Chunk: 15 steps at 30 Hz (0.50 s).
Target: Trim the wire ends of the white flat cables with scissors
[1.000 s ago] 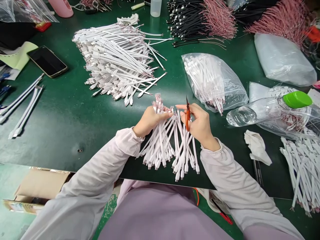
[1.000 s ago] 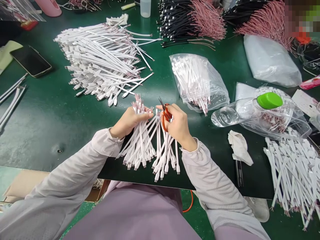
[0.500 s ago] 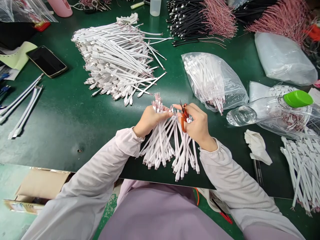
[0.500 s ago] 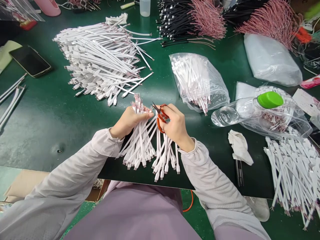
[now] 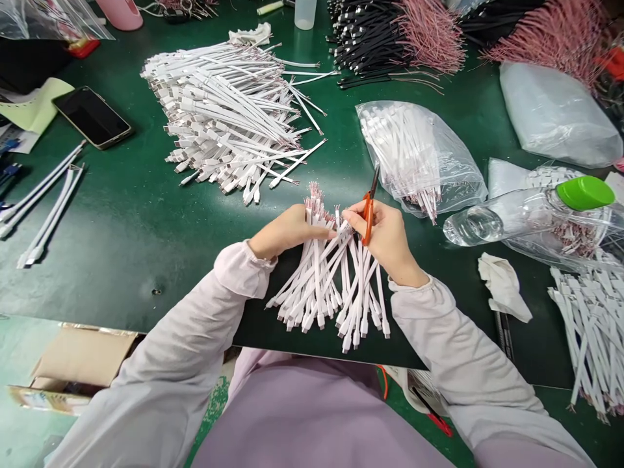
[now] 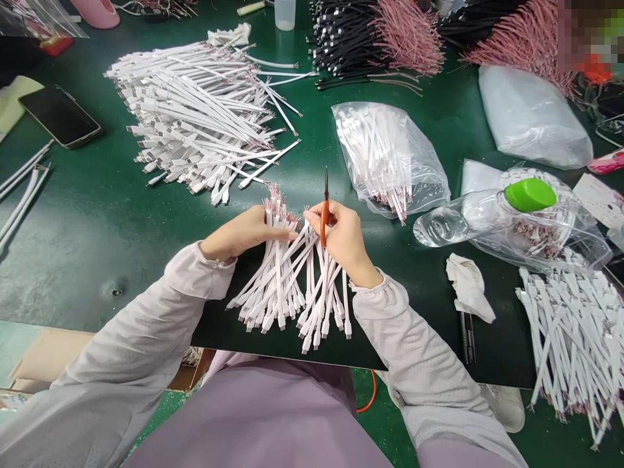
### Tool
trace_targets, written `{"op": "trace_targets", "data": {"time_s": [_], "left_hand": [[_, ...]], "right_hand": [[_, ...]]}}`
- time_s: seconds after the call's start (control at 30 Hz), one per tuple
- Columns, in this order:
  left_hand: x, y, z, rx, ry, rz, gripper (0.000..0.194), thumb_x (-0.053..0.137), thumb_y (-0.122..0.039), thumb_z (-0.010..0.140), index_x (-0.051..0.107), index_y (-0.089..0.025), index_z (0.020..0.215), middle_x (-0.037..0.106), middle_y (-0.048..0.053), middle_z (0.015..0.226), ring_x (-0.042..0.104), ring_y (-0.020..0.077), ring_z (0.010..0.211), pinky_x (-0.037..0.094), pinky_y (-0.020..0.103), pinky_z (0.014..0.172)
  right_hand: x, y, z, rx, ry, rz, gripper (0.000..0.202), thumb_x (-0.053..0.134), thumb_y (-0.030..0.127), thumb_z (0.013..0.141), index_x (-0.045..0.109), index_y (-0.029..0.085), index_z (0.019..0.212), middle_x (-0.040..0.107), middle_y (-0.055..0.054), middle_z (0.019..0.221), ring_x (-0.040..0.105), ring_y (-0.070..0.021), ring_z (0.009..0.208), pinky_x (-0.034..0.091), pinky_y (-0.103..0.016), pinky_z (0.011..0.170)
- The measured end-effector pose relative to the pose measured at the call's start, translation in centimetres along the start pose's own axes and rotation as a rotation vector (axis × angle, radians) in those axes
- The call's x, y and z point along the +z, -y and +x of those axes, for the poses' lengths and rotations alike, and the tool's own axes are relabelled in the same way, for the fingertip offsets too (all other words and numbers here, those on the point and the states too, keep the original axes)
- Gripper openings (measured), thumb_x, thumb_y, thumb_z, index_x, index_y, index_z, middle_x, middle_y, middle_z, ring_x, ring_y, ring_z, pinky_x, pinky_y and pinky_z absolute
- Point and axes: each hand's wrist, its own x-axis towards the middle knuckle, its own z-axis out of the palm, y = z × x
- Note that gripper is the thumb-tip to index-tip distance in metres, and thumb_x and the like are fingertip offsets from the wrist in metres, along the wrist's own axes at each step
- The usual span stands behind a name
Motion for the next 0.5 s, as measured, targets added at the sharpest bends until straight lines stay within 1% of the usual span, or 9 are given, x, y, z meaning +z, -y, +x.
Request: {"op": "trace_targets", "data": {"time_s": [0.03,0.1,0.17,0.23,0.27,0.33,0.4,0.43,0.5], "left_hand": [[-0.4,-0.2,-0.1,-0.025,0.044,0.024,0.021,0.082,-0.024,0.064,0.062,-0.016,0.062,0.057,-0.002,0.062,0.047,0.0114,0.057,0.036,0.026,0.059],[-0.9,-0.5,-0.4,-0.049,0.079,0.042,0.018,0.081,-0.022,0.064,0.064,-0.016,0.064,0.060,-0.001,0.063,0.049,0.0122,0.058,0.036,0.026,0.059],[-1.0,-0.6,-0.5,-0.042,0.059,0.025,0.015,0.080,-0.021,0.065,0.066,-0.016,0.067,0.063,0.000,0.067,0.052,0.0130,0.061,0.038,0.026,0.061],[-0.7,-0.3,-0.5,-0.049,0.015,-0.012,0.014,0.080,-0.022,0.067,0.067,-0.015,0.068,0.065,0.001,0.069,0.055,0.0131,0.063,0.040,0.026,0.063],[-0.6,-0.1,-0.3,-0.060,-0.001,-0.045,0.014,0.079,-0.024,0.069,0.068,-0.015,0.069,0.066,0.001,0.071,0.056,0.0132,0.064,0.042,0.026,0.064],[-0.4,0.3,-0.1,-0.099,0.001,-0.140,0.016,0.077,-0.028,0.073,0.069,-0.014,0.071,0.068,0.004,0.075,0.059,0.0140,0.065,0.044,0.026,0.063],[-0.3,0.7,0.1,-0.140,0.030,-0.234,0.019,0.074,-0.032,0.077,0.069,-0.013,0.074,0.070,0.006,0.078,0.060,0.0147,0.065,0.045,0.026,0.060],[-0.3,0.8,0.2,-0.155,0.037,-0.268,0.021,0.074,-0.033,0.078,0.068,-0.013,0.074,0.070,0.006,0.077,0.060,0.0147,0.064,0.045,0.026,0.058],[-0.3,1.0,0.3,-0.171,0.010,-0.304,0.022,0.074,-0.032,0.079,0.065,-0.013,0.073,0.068,0.004,0.073,0.059,0.0132,0.062,0.045,0.024,0.056]], "right_hand": [[-0.1,-0.2,0.0,-0.002,-0.004,-0.032,0.016,0.066,0.031,0.082,0.063,0.019,0.072,0.058,0.001,0.066,0.050,-0.0132,0.061,0.043,-0.029,0.063],[-0.4,-0.6,0.0,-0.015,-0.002,-0.113,0.013,0.065,0.031,0.083,0.067,0.019,0.079,0.060,0.000,0.069,0.052,-0.0144,0.062,0.043,-0.030,0.064],[-0.6,-0.6,-0.2,-0.076,-0.032,-0.219,0.015,0.064,0.029,0.084,0.070,0.018,0.092,0.061,-0.002,0.073,0.054,-0.0163,0.064,0.044,-0.031,0.066],[-0.6,-0.2,-0.6,-0.181,-0.095,-0.320,0.021,0.061,0.027,0.087,0.070,0.018,0.103,0.060,-0.003,0.075,0.055,-0.0183,0.066,0.046,-0.033,0.068],[-0.6,0.0,-0.9,-0.243,-0.127,-0.353,0.021,0.059,0.027,0.089,0.069,0.017,0.105,0.059,-0.004,0.075,0.055,-0.0189,0.066,0.046,-0.034,0.068],[-0.5,0.4,-1.6,-0.355,-0.145,-0.375,0.018,0.053,0.026,0.093,0.069,0.018,0.098,0.059,-0.005,0.074,0.056,-0.0193,0.066,0.047,-0.034,0.068],[-0.1,0.5,-2.1,-0.466,-0.099,-0.360,0.017,0.051,0.024,0.094,0.067,0.020,0.089,0.060,-0.005,0.075,0.058,-0.0196,0.068,0.048,-0.033,0.067],[0.1,0.3,-2.4,-0.518,-0.056,-0.347,0.016,0.051,0.023,0.094,0.065,0.020,0.087,0.060,-0.005,0.076,0.059,-0.0201,0.070,0.048,-0.033,0.067],[0.5,-0.2,-2.6,-0.582,0.055,-0.325,0.010,0.051,0.020,0.092,0.061,0.020,0.089,0.060,-0.006,0.080,0.060,-0.0208,0.075,0.048,-0.033,0.067]]}}
